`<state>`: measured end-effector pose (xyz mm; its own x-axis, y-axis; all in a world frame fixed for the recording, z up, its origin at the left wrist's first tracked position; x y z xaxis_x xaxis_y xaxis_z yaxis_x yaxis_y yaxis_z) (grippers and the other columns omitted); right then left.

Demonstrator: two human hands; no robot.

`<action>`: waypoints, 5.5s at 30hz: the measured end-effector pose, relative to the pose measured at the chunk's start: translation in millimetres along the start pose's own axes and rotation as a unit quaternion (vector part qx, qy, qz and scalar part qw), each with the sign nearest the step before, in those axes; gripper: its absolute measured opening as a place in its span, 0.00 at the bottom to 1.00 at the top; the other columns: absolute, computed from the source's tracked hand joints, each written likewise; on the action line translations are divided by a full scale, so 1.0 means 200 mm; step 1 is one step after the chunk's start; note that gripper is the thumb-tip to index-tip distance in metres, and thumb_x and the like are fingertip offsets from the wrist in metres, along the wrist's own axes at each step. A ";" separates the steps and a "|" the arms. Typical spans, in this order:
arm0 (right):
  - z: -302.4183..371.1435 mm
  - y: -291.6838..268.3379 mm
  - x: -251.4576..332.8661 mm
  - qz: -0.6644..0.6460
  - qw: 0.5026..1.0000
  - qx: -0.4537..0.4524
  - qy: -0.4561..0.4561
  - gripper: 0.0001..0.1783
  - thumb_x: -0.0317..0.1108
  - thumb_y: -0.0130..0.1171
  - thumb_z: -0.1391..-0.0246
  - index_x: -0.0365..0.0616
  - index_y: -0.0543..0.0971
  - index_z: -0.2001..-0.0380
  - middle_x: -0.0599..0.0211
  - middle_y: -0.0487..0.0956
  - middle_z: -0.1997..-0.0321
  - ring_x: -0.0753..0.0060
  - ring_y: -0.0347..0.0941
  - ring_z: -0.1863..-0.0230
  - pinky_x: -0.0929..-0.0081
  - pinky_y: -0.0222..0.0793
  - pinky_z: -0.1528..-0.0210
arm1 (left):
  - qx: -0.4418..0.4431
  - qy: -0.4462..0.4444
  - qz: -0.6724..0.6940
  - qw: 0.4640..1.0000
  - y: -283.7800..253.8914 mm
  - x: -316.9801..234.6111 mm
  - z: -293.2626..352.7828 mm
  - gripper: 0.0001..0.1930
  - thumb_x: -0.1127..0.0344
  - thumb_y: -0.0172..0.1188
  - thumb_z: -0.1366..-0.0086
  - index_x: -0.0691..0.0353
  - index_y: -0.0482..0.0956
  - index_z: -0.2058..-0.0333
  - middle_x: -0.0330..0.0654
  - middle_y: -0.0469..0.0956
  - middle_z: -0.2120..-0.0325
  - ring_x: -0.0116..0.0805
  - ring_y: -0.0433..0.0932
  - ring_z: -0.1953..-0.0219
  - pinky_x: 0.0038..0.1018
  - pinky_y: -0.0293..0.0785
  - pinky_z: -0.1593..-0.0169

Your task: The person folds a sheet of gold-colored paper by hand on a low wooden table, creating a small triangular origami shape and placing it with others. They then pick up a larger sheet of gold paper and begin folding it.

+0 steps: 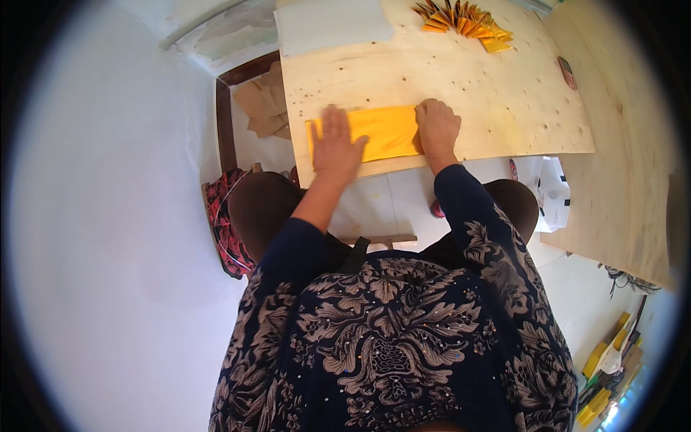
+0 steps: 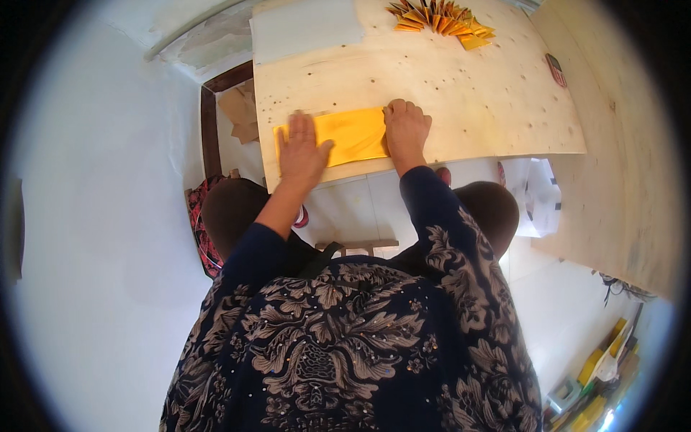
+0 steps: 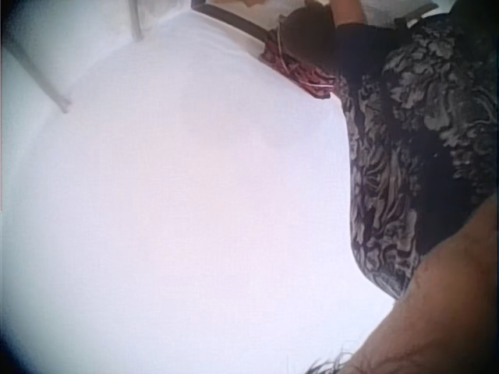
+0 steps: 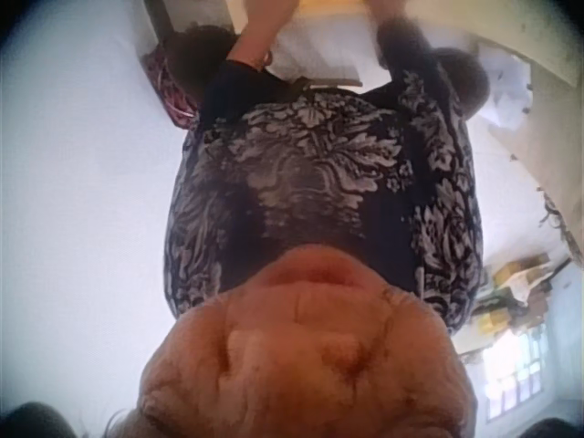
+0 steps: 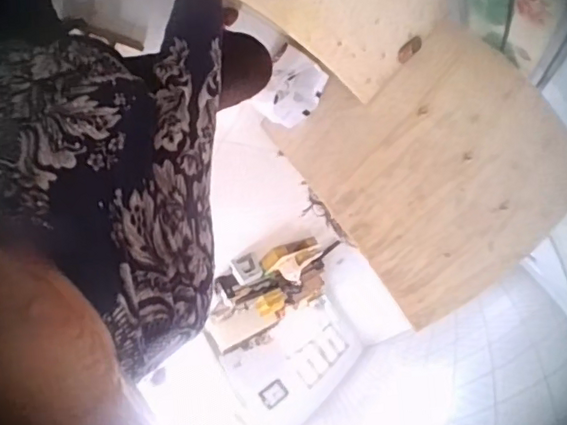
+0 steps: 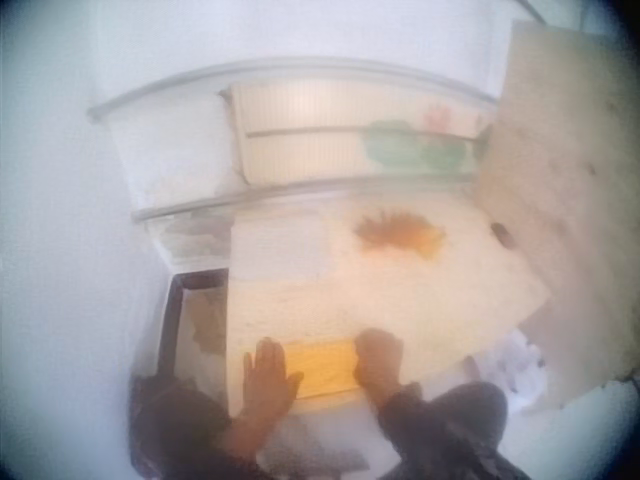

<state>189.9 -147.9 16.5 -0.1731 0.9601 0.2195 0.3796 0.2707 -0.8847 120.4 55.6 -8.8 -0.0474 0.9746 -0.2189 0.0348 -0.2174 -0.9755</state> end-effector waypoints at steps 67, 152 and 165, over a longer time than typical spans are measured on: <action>0.27 -0.04 0.24 0.016 0.979 0.086 -0.183 0.31 0.51 0.45 0.37 0.43 0.67 0.37 0.56 0.61 0.29 0.55 0.52 0.28 0.51 0.42 0.28 | 0.018 0.177 0.067 0.982 -0.05 -0.34 0.31 0.42 0.49 0.59 0.39 0.65 0.54 0.33 0.51 0.50 0.30 0.45 0.46 0.28 0.46 0.37 0.28; 0.48 -1.38 -0.30 -0.646 0.721 -0.132 0.215 0.09 0.36 0.51 0.33 0.42 0.76 0.60 0.72 0.78 0.65 0.81 0.73 0.62 0.80 0.70 0.57 | -0.007 0.039 0.768 0.640 -1.07 -0.18 0.36 0.09 0.72 0.69 0.43 0.66 0.81 0.64 0.37 0.81 0.67 0.22 0.76 0.65 0.19 0.71 0.55; 0.49 -1.35 -0.33 -0.648 0.718 -0.149 0.205 0.10 0.35 0.50 0.33 0.40 0.75 0.61 0.69 0.77 0.69 0.80 0.72 0.69 0.82 0.68 0.63 | -0.022 0.032 0.763 0.645 -1.09 -0.17 0.38 0.08 0.71 0.68 0.41 0.66 0.83 0.63 0.37 0.82 0.69 0.20 0.75 0.66 0.18 0.71 0.56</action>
<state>10.8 -291.9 200.6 -0.2976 -0.1891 0.9358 0.3281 0.9002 0.2862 38.9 66.4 209.2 0.1175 -0.3723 -0.9206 0.0210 -0.9259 0.3771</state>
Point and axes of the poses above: each hand's wrist, its own z-axis away from the middle knuckle, its own y-axis out of the palm, x = y × z, the point moved 9 cm from there along -z, towards the middle knuckle
